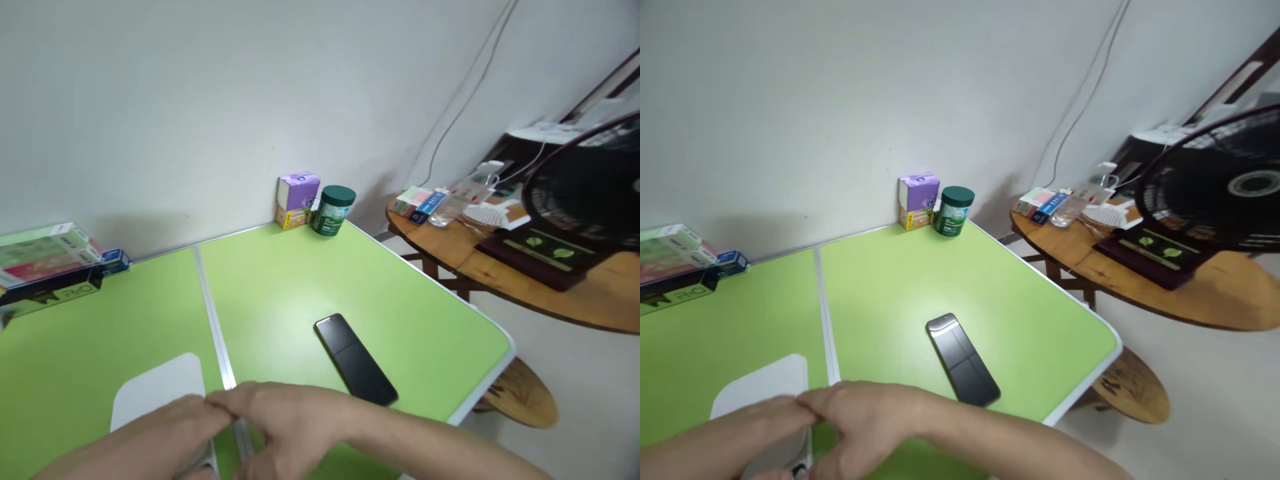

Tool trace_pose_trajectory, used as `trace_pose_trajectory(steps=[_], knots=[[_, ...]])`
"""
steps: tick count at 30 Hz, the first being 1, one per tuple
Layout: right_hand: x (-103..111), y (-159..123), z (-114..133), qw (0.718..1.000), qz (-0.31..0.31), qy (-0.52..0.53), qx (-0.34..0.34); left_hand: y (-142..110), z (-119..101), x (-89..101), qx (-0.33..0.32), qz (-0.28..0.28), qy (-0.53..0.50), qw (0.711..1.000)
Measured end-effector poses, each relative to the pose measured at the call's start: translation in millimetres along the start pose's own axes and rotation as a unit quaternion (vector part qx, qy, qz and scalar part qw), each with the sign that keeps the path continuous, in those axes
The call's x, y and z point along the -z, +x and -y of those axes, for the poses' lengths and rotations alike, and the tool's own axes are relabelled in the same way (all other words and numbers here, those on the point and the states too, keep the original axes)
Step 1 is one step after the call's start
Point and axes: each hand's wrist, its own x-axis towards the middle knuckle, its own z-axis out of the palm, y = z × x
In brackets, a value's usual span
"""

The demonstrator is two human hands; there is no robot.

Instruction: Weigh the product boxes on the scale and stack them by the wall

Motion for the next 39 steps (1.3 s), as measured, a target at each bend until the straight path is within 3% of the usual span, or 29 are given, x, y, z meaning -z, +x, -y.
trace_pose_trajectory(steps=[3, 6, 9, 12, 17, 24, 33, 39], knots=[[9, -23, -27, 0.983, -0.134, 0.122, -0.01, 35, -29, 6.1, -0.012, -0.016, 0.089, 0.996], [20, -38, -63, 0.957, -0.218, 0.193, 0.013, 86, -53, 3.9, -0.038, -0.027, 0.095, 0.994], [33, -51, -97, 0.922, -0.278, 0.263, 0.06, 137, -65, -1.3, -0.006, -0.045, -0.01, 0.999], [42, -63, -117, 0.896, -0.317, 0.307, 0.056, 169, -63, -6.3, 0.047, -0.058, -0.196, 0.978], [44, -67, -125, 0.908, -0.294, 0.291, 0.064, 183, -55, -14.5, 0.1, 0.021, -0.367, 0.924], [42, -57, -133, 0.88, -0.312, 0.351, 0.072, 191, -60, -22.0, 0.107, 0.08, -0.466, 0.874], [41, -56, -136, 0.868, -0.332, 0.363, 0.061, 195, -64, -28.2, 0.12, 0.069, -0.485, 0.864], [66, -64, -153, 0.851, -0.365, 0.368, 0.082, 229, -81, -32.3, 0.095, 0.05, -0.458, 0.882]])
